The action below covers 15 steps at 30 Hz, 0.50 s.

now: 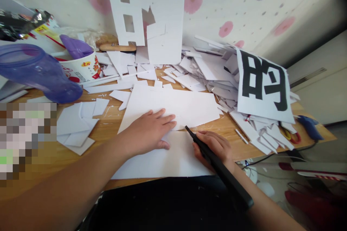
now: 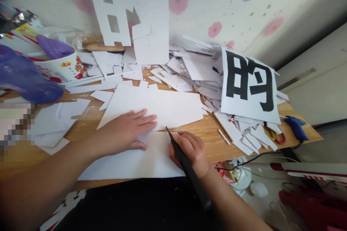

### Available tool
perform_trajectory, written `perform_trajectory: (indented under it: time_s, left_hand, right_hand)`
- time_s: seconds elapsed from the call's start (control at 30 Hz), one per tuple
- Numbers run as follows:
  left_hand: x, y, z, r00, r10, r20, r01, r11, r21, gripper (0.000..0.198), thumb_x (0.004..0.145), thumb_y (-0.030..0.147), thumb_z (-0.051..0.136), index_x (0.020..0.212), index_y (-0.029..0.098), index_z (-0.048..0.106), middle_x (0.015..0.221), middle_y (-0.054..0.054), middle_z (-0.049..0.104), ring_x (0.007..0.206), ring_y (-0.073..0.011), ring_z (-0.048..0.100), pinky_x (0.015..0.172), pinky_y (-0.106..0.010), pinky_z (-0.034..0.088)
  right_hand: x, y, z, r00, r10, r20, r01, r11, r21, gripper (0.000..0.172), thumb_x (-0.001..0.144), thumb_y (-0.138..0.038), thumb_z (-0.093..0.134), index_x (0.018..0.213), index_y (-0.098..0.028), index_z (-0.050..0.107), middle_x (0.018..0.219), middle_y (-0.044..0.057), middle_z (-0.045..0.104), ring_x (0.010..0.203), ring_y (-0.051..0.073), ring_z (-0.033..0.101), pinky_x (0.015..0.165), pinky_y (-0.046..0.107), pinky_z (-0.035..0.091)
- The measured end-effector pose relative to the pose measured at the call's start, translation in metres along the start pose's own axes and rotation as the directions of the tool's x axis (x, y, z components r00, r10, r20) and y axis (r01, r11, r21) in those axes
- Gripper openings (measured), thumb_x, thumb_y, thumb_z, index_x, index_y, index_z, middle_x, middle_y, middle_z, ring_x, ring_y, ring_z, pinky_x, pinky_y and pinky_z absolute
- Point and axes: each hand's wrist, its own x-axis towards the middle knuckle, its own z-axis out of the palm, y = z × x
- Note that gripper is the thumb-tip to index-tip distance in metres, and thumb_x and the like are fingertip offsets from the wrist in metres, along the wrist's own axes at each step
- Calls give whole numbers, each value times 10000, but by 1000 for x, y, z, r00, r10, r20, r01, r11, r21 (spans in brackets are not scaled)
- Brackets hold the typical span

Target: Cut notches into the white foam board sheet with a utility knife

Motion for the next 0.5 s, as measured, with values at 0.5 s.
perform_trajectory:
  time_s: [0.5]
  left_hand:
    - [-3,-7,0,1000,8,-7,-8,999,-31,748,842,511,706,1489,257,428,1583,-74,363,1490,-365,234,1166,-572,267]
  right_hand:
    - [-14,4,-5,939,331,-91,-324,942,87,199,827,-250,686,1025,-247,661,795,44,738,668,214,720,586,328,611]
